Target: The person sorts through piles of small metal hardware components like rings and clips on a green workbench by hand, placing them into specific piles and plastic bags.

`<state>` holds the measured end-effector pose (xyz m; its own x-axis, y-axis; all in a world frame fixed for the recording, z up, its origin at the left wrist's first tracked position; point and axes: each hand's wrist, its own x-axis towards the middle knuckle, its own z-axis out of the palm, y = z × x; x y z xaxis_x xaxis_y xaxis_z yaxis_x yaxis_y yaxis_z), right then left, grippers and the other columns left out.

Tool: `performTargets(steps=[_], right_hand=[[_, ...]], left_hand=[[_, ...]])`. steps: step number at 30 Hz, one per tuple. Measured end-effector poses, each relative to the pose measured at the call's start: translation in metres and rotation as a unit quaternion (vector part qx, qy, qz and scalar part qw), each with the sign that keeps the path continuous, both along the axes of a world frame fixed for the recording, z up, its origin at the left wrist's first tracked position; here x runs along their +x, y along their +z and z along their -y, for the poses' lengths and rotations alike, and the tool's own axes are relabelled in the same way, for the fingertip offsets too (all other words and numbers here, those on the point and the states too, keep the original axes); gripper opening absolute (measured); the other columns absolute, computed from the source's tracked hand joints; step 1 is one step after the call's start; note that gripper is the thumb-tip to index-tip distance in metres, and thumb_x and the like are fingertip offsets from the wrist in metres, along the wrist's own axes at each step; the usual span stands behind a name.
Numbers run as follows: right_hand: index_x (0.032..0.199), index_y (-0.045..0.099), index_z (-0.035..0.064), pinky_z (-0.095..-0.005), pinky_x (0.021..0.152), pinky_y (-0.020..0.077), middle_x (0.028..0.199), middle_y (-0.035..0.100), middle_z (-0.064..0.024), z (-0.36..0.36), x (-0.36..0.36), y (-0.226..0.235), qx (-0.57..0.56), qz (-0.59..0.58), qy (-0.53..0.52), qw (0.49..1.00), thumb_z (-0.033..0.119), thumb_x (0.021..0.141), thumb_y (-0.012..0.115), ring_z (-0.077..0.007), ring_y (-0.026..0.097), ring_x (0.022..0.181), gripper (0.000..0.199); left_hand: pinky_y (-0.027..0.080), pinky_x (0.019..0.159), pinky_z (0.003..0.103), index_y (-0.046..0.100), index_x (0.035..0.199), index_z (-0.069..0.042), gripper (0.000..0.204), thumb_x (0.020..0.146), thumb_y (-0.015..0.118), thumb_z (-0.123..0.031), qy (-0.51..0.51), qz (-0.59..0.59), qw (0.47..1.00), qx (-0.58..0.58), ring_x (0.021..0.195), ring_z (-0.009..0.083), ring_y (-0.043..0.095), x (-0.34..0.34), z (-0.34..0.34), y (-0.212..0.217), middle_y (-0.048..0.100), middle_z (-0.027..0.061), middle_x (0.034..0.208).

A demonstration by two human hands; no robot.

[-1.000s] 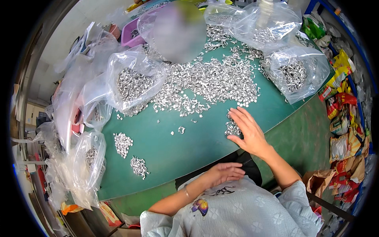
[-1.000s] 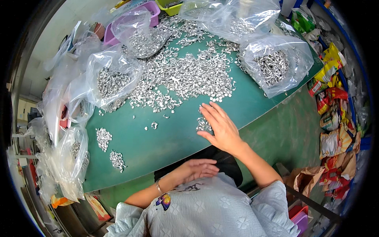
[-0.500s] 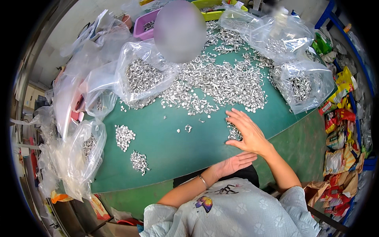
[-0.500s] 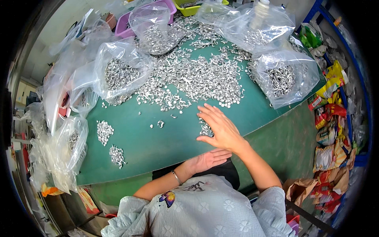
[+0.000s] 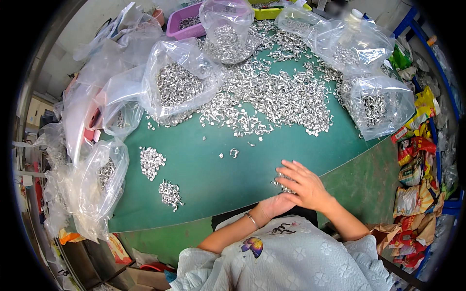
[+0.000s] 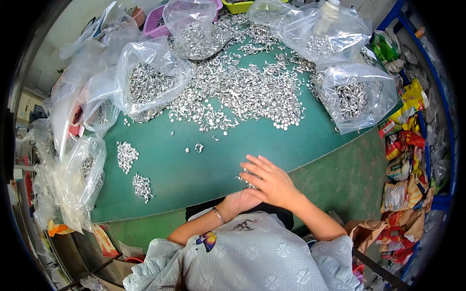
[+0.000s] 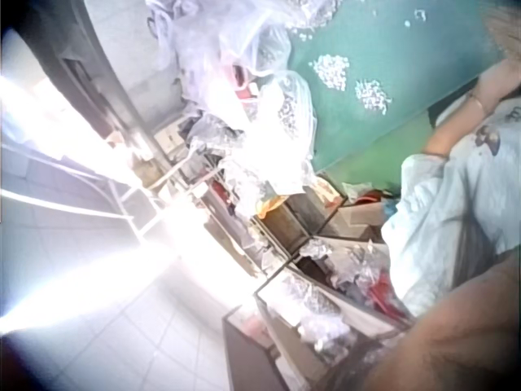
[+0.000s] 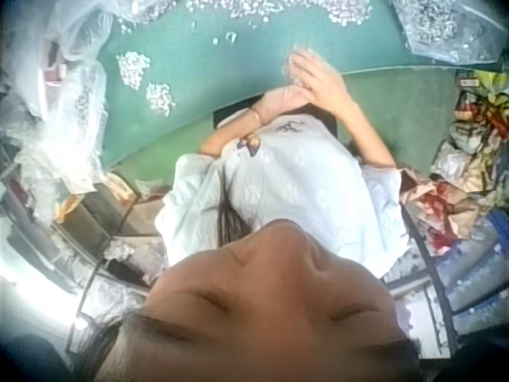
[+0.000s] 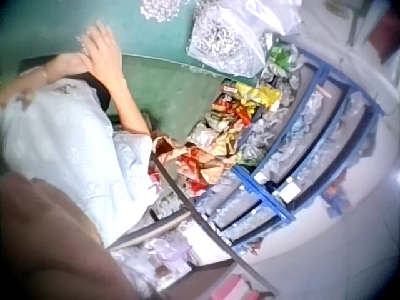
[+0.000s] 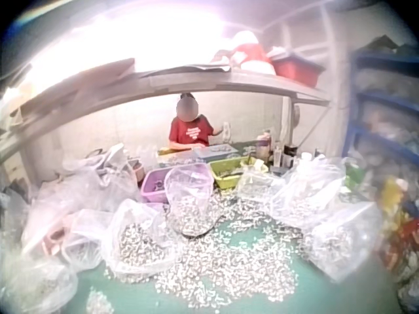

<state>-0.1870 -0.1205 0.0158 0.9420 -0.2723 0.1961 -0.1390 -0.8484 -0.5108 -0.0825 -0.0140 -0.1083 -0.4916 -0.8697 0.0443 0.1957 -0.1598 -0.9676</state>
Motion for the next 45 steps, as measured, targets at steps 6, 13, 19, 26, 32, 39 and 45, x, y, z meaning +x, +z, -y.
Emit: performTargets(steps=[6,13,19,26,32,39,45], right_hand=[[0.090,0.068,0.0071,-0.0508,0.100,0.0418,0.116,0.063,-0.0102,-0.030,-0.016,-0.039,-0.031,0.131,0.007,0.991,0.018,0.074,0.072,-0.0333,0.058,0.116,0.020],[0.118,0.058,-0.0006,-0.0484,0.107,0.0360,0.131,0.054,-0.0156,-0.028,0.009,-0.005,-0.033,0.036,0.036,0.998,0.020,0.078,0.069,-0.0343,0.050,0.124,0.046],[0.107,0.064,-0.0027,-0.0450,0.101,0.0450,0.120,0.061,-0.0154,-0.043,-0.021,-0.033,-0.019,0.160,0.104,0.981,0.009,0.075,0.072,-0.0329,0.056,0.118,0.035],[0.098,0.064,-0.0039,-0.0412,0.079,0.0515,0.100,0.063,-0.0178,-0.030,-0.014,-0.012,0.040,0.291,-0.101,0.951,-0.003,0.074,0.065,-0.0336,0.064,0.093,0.024],[0.108,0.062,-0.0017,-0.0341,0.081,0.0487,0.104,0.061,-0.0178,0.006,-0.002,0.002,0.118,0.280,-0.237,0.923,-0.003,0.082,0.060,-0.0301,0.061,0.094,0.026],[0.104,0.063,-0.0024,-0.0343,0.078,0.0494,0.098,0.062,-0.0159,0.050,-0.007,0.000,0.129,0.256,-0.285,0.915,-0.002,0.083,0.061,-0.0282,0.062,0.088,0.021],[0.099,0.064,-0.0031,-0.0345,0.075,0.0503,0.093,0.063,-0.0164,0.055,-0.006,-0.005,0.135,0.258,-0.313,0.904,-0.003,0.084,0.060,-0.0313,0.063,0.084,0.015]], left_hand=[[0.025,0.115,0.039,0.026,0.145,-0.002,0.051,0.102,0.028,-0.030,-0.011,0.394,0.905,-0.161,0.136,0.0245,0.033,0.007,-0.010,0.013,0.030,0.0144,0.150],[0.031,0.114,0.038,0.028,0.143,0.002,0.050,0.102,0.029,-0.027,-0.057,0.465,0.883,-0.026,0.135,0.0255,0.037,0.010,-0.014,0.018,0.031,0.0177,0.149],[0.045,0.101,0.040,0.044,0.131,0.005,0.045,0.102,0.037,-0.028,-0.004,0.678,0.717,-0.163,0.116,0.0246,0.054,0.018,-0.027,0.065,0.054,0.0175,0.126],[0.053,0.081,0.027,0.057,0.102,0.000,0.021,0.097,0.052,-0.020,-0.195,0.682,0.700,-0.085,0.095,0.0185,0.061,0.039,-0.044,0.093,0.058,0.0106,0.107],[0.042,0.050,0.021,0.056,0.087,-0.001,0.024,0.096,0.054,-0.023,-0.235,0.627,0.739,-0.066,0.067,0.0128,0.048,0.054,-0.052,0.125,0.052,0.0115,0.088],[0.033,0.040,0.020,0.054,0.089,-0.001,0.023,0.096,0.054,-0.023,-0.102,0.644,0.758,-0.031,0.061,0.0124,0.045,0.081,0.007,0.161,0.053,0.0140,0.089],[0.031,0.040,0.020,0.052,0.091,-0.003,0.020,0.096,0.052,-0.022,-0.065,0.626,0.776,0.048,0.061,0.0112,0.042,0.097,0.064,0.170,0.048,0.0093,0.088]])
